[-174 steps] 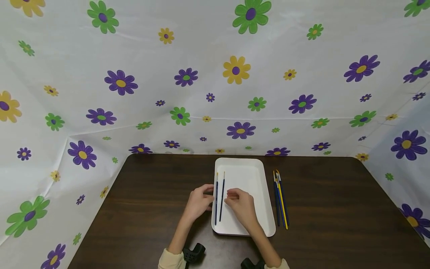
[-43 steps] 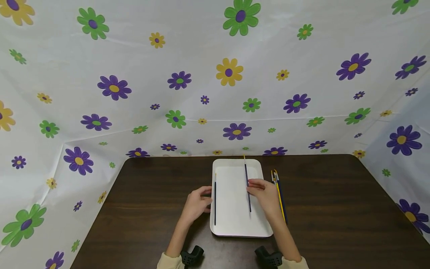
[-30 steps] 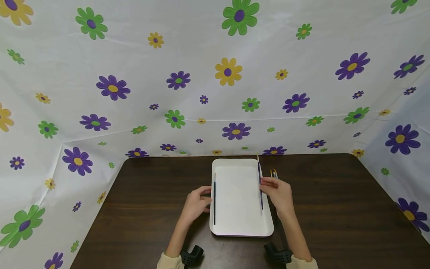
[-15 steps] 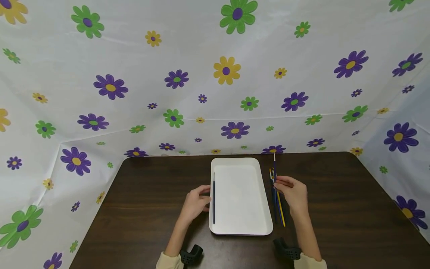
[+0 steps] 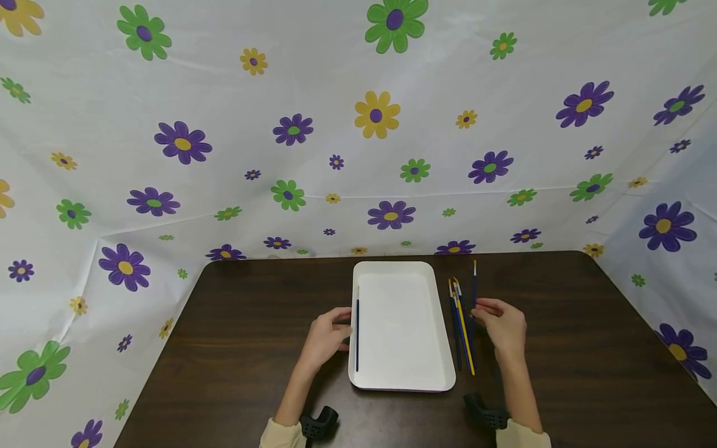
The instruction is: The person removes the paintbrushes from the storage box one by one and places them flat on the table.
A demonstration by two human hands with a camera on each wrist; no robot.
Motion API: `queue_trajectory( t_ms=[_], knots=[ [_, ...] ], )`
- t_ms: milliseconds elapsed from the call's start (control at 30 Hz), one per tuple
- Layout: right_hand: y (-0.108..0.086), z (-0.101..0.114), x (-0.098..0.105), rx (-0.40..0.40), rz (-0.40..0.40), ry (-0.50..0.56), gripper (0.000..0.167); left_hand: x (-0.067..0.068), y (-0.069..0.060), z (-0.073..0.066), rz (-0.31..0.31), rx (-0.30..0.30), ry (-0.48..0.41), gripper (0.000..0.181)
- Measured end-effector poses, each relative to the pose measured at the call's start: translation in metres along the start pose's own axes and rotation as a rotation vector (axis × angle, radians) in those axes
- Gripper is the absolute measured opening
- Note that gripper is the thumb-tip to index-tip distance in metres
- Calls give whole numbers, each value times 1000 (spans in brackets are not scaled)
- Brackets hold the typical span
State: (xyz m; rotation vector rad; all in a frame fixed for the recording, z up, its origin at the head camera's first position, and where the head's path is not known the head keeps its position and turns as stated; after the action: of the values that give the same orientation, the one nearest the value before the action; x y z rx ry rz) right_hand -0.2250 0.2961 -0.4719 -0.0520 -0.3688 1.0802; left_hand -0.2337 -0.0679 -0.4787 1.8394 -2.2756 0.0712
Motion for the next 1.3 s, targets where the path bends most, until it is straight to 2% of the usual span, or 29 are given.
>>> queue_trajectory(
  t_ms=[133,367,600,767,1000,1300],
  knots=[
    [3,-7,5,-16,3,-29,28,-1,-1,-1,1,2,-7,41],
    [4,-15,9,-32,31,-183,26,-1,-2,-1,3,12,1,40],
    [3,-19,7,-55,62,-234,27,0,-2,-1,-4,12,-6,41],
    [3,-20,6,-55,64,-220,25,0,-2,1,-5,19,-2,41],
    [4,-23,4,-76,85,-125,25,-1,0,2,0,13,-2,41],
    [5,-22,5,-75,81,-153,26,0,-2,4,-6,20,-12,40]
  ],
)
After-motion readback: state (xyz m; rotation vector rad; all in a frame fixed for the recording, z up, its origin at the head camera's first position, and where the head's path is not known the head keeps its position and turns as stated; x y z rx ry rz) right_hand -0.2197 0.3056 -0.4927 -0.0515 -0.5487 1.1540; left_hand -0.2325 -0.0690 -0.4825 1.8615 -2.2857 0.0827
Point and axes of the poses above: each hand's wrist, its own y-axis towards the middle knuckle, its own x-axis out of the back of the hand, z = x × y, the point moved 10 cm from there along y, towards the middle knuckle, and after that the axes turned 9 degrees about -x, right-handed, at the moved point
